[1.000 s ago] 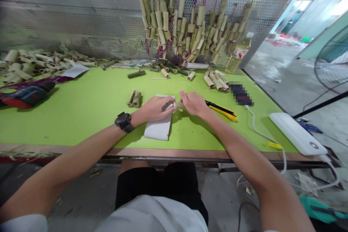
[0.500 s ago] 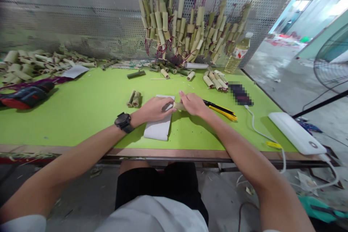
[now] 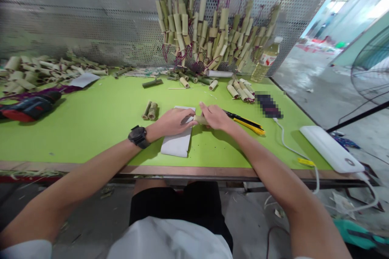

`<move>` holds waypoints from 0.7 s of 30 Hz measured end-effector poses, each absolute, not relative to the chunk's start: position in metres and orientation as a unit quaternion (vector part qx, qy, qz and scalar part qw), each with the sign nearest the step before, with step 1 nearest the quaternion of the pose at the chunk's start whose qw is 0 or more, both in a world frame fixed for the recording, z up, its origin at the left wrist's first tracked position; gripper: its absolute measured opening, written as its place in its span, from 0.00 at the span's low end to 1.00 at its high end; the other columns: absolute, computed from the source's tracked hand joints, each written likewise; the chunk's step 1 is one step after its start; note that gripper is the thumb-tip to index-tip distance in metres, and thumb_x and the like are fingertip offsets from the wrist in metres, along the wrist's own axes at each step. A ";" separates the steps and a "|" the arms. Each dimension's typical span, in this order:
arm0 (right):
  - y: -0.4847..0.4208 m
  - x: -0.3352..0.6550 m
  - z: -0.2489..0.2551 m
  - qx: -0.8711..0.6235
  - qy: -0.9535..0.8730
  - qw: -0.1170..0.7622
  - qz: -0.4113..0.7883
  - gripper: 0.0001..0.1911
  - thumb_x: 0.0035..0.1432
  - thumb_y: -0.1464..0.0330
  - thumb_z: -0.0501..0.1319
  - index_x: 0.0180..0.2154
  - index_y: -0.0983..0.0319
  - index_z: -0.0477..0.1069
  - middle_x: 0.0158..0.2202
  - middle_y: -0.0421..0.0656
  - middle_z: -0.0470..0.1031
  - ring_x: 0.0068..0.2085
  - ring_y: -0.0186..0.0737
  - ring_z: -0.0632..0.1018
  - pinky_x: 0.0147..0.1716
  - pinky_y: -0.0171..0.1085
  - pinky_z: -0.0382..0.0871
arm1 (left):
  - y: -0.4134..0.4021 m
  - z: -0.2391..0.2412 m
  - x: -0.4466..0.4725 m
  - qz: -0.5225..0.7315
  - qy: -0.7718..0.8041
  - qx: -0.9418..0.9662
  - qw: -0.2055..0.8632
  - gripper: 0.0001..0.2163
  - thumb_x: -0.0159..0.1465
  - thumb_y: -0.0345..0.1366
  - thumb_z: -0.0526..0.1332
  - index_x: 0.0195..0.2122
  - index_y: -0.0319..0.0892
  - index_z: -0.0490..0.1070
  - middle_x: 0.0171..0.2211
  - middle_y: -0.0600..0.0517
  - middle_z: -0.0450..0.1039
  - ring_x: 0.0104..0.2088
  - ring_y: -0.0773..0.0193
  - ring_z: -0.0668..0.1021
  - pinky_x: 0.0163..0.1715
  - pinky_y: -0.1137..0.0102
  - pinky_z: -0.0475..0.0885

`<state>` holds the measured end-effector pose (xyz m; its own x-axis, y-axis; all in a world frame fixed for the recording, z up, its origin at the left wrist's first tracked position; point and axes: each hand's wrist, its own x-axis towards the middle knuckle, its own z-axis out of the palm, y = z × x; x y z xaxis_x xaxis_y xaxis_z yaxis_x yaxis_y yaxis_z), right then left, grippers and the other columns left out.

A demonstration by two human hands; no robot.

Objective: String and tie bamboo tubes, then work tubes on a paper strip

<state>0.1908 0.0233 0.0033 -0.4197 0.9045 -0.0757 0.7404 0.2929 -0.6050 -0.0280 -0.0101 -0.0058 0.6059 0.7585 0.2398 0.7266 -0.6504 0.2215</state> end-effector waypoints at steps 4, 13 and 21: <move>0.025 0.194 0.001 -0.504 -0.766 0.147 0.371 0.50 0.64 0.29 0.38 0.23 0.61 0.74 0.18 0.48 0.76 0.20 0.40 0.75 0.25 0.40 0.70 | -0.011 -0.002 -0.027 0.144 0.413 0.898 0.049 0.14 0.77 0.47 0.59 0.52 0.42 0.75 0.45 0.45 0.83 0.42 0.51 0.83 0.38 0.64 0.71; 0.030 0.196 -0.003 -0.488 -0.778 0.156 0.363 0.46 0.68 0.32 0.40 0.25 0.61 0.76 0.21 0.47 0.78 0.20 0.38 0.75 0.27 0.38 0.70 | -0.010 -0.004 -0.029 0.139 0.404 0.904 0.015 0.11 0.75 0.45 0.60 0.47 0.43 0.74 0.41 0.46 0.81 0.41 0.50 0.82 0.37 0.63 0.70; 0.037 0.195 -0.004 -0.516 -0.792 0.252 0.210 0.42 0.75 0.42 0.38 0.32 0.60 0.80 0.35 0.51 0.83 0.36 0.46 0.80 0.38 0.42 0.71 | -0.009 -0.002 -0.031 0.150 0.404 0.902 0.040 0.10 0.70 0.43 0.60 0.35 0.43 0.71 0.34 0.47 0.78 0.33 0.56 0.78 0.32 0.64 0.68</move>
<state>0.1953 0.0367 -0.0044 -0.3412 0.9222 0.1820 0.7108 0.3798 -0.5921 -0.0308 -0.0094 -0.0019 0.6291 0.7399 0.2381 0.7160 -0.6709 0.1928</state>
